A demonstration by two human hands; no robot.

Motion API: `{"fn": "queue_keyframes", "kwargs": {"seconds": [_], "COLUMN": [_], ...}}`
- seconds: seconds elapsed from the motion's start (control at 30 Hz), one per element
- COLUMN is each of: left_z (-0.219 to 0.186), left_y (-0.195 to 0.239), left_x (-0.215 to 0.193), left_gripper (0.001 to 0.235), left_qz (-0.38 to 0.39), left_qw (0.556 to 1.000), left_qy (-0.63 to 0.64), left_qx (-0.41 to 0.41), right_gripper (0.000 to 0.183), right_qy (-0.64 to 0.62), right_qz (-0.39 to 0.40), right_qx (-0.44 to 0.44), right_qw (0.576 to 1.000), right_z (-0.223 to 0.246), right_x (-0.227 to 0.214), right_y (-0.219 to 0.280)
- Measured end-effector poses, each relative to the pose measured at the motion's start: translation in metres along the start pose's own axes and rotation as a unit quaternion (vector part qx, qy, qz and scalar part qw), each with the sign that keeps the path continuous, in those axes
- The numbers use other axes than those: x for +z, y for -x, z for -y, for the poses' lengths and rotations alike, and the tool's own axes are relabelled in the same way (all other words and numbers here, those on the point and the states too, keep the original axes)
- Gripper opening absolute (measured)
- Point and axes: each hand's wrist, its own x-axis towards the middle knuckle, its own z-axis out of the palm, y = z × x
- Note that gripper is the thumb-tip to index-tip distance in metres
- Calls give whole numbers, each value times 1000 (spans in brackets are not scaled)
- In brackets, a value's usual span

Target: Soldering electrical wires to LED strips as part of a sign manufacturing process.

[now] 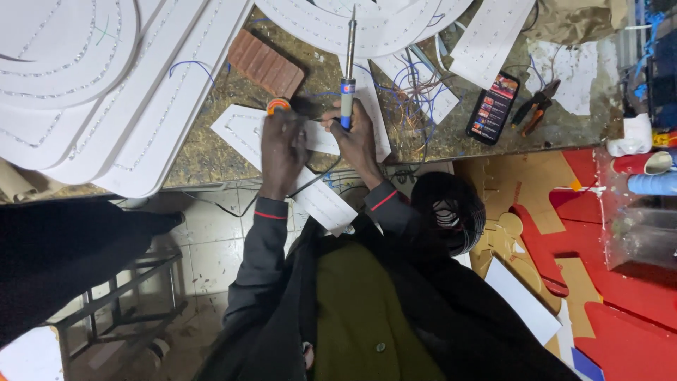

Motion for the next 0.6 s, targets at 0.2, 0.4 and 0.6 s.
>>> {"fn": "queue_keyframes", "kwargs": {"seconds": [0.2, 0.4, 0.6], "left_z": [-9, 1, -4], "left_y": [11, 17, 7], "left_x": [37, 57, 51], "left_gripper": [31, 30, 76], "left_qz": [45, 83, 109], "left_qw": [996, 991, 988], "left_qy": [-27, -57, -48], "left_qx": [-73, -93, -101], "right_gripper": [38, 37, 39], "right_qy": [24, 25, 4], "right_qz": [-19, -4, -26], "right_qx": [7, 4, 38], "right_qw": [1000, 1000, 999], "right_z": [6, 20, 17], "right_x": [9, 18, 17], "right_y": [-2, -6, -17]}}
